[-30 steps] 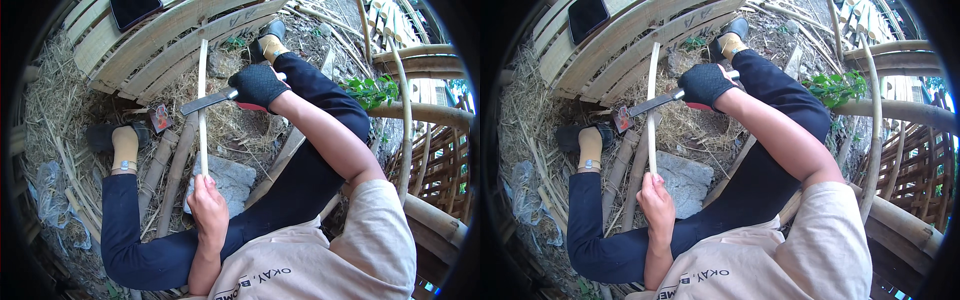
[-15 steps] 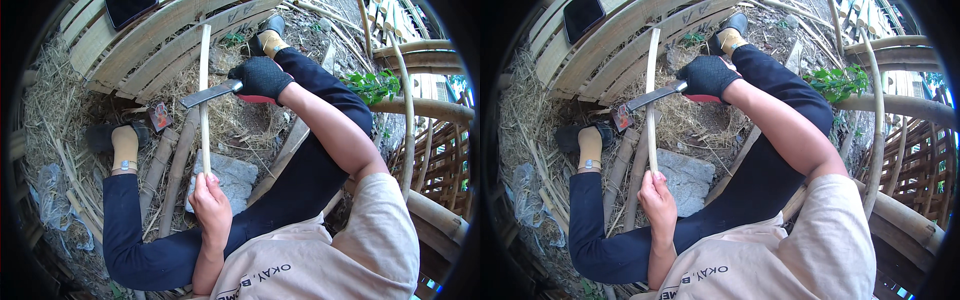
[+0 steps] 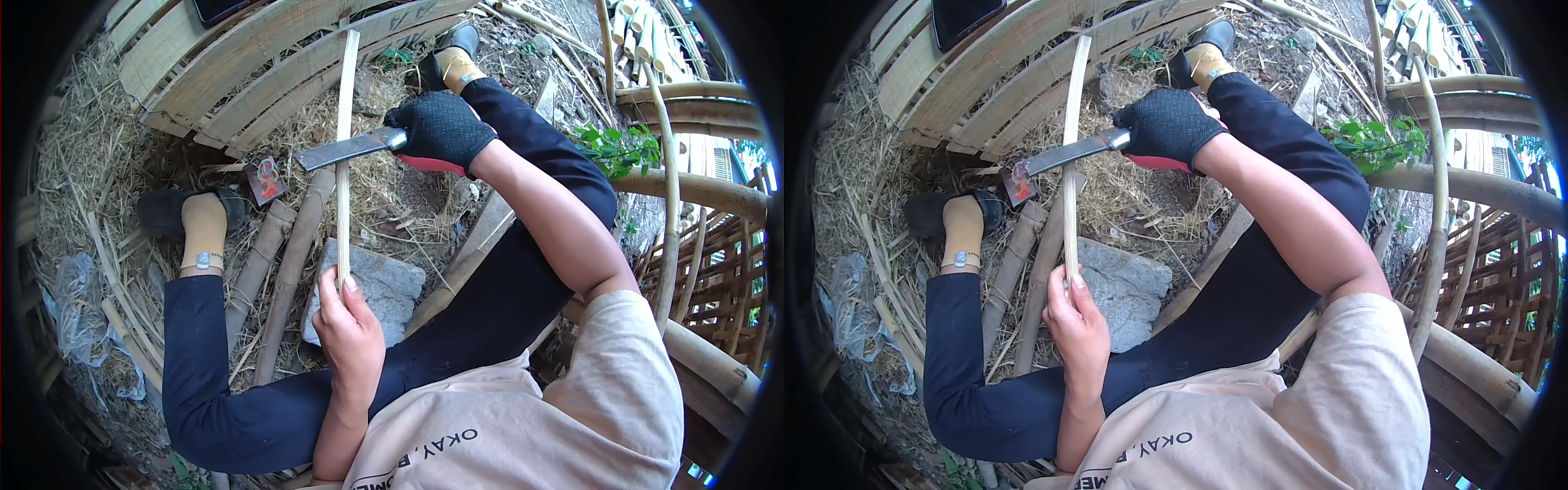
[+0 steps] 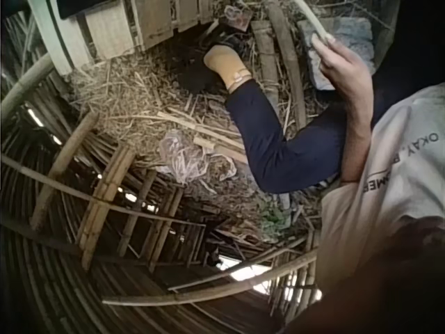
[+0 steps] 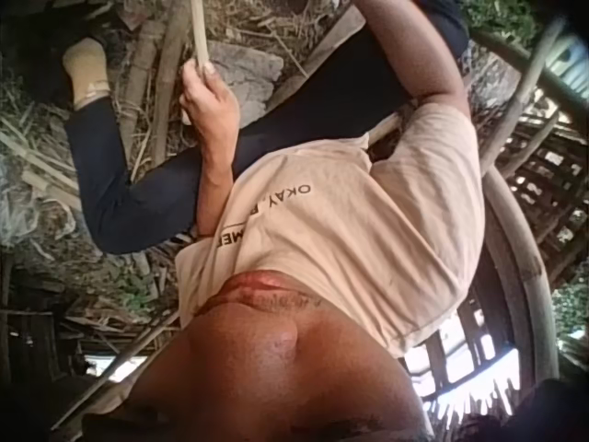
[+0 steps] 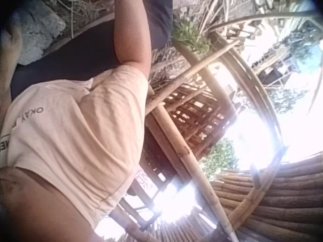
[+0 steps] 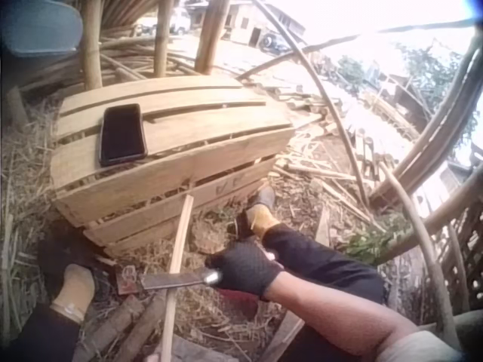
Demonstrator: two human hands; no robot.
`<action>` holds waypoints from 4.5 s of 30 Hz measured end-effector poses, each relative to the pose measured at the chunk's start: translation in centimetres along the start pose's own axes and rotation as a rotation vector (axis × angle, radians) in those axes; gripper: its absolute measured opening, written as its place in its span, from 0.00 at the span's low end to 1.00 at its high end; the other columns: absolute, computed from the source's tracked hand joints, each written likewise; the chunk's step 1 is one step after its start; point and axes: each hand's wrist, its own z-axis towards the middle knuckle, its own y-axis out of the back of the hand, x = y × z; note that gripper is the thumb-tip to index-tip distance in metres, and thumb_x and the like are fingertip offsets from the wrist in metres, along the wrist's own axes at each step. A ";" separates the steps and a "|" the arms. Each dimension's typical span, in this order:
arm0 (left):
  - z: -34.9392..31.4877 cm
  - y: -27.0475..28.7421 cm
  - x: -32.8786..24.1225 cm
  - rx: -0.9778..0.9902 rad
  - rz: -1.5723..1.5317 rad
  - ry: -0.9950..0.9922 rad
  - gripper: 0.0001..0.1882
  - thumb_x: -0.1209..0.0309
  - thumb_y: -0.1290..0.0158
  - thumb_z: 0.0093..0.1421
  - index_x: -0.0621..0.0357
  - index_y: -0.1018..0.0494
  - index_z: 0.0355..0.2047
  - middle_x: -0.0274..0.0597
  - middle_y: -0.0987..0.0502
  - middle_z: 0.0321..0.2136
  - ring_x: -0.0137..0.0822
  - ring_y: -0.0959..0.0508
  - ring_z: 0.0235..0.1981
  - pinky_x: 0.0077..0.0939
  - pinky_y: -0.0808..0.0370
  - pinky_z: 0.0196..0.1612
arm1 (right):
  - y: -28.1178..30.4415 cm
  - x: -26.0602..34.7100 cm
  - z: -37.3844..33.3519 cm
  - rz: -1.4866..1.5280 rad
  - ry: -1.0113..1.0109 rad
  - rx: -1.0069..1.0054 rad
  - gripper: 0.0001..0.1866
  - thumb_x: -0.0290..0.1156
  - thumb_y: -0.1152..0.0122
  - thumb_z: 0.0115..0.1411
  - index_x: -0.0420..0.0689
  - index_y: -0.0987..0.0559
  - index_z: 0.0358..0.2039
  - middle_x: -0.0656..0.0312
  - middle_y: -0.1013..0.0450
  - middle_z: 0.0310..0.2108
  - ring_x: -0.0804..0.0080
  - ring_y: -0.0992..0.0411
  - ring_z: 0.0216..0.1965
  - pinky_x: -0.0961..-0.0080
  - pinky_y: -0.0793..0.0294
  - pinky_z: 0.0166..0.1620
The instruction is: The person shaves a thin wooden stick using a metal scraping tool.
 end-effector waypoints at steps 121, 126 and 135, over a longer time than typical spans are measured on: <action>0.2 -0.1 0.6 0.071 -0.027 0.060 0.08 0.75 0.56 0.69 0.64 0.29 0.43 0.56 0.23 0.28 0.58 0.22 0.28 0.47 0.30 0.33 | -0.2 -1.7 1.0 -0.092 -0.183 0.077 0.11 0.38 0.41 0.53 0.54 0.14 0.34 0.53 0.19 0.30 0.53 0.19 0.35 0.57 0.20 0.41; 0.0 0.0 -0.3 0.092 -0.045 0.117 0.08 0.75 0.56 0.69 0.63 0.29 0.43 0.53 0.22 0.30 0.56 0.22 0.30 0.46 0.31 0.36 | 0.3 -1.0 -0.2 -0.048 -0.110 0.022 0.12 0.39 0.41 0.53 0.51 0.14 0.34 0.51 0.19 0.31 0.52 0.19 0.35 0.58 0.20 0.41; -1.1 -1.2 0.3 0.010 0.054 -0.072 0.10 0.76 0.56 0.69 0.64 0.29 0.47 0.55 0.21 0.32 0.57 0.20 0.33 0.46 0.28 0.37 | -0.3 -3.8 0.9 -0.096 -0.250 0.008 0.12 0.38 0.41 0.53 0.51 0.14 0.34 0.54 0.19 0.30 0.53 0.19 0.34 0.57 0.20 0.41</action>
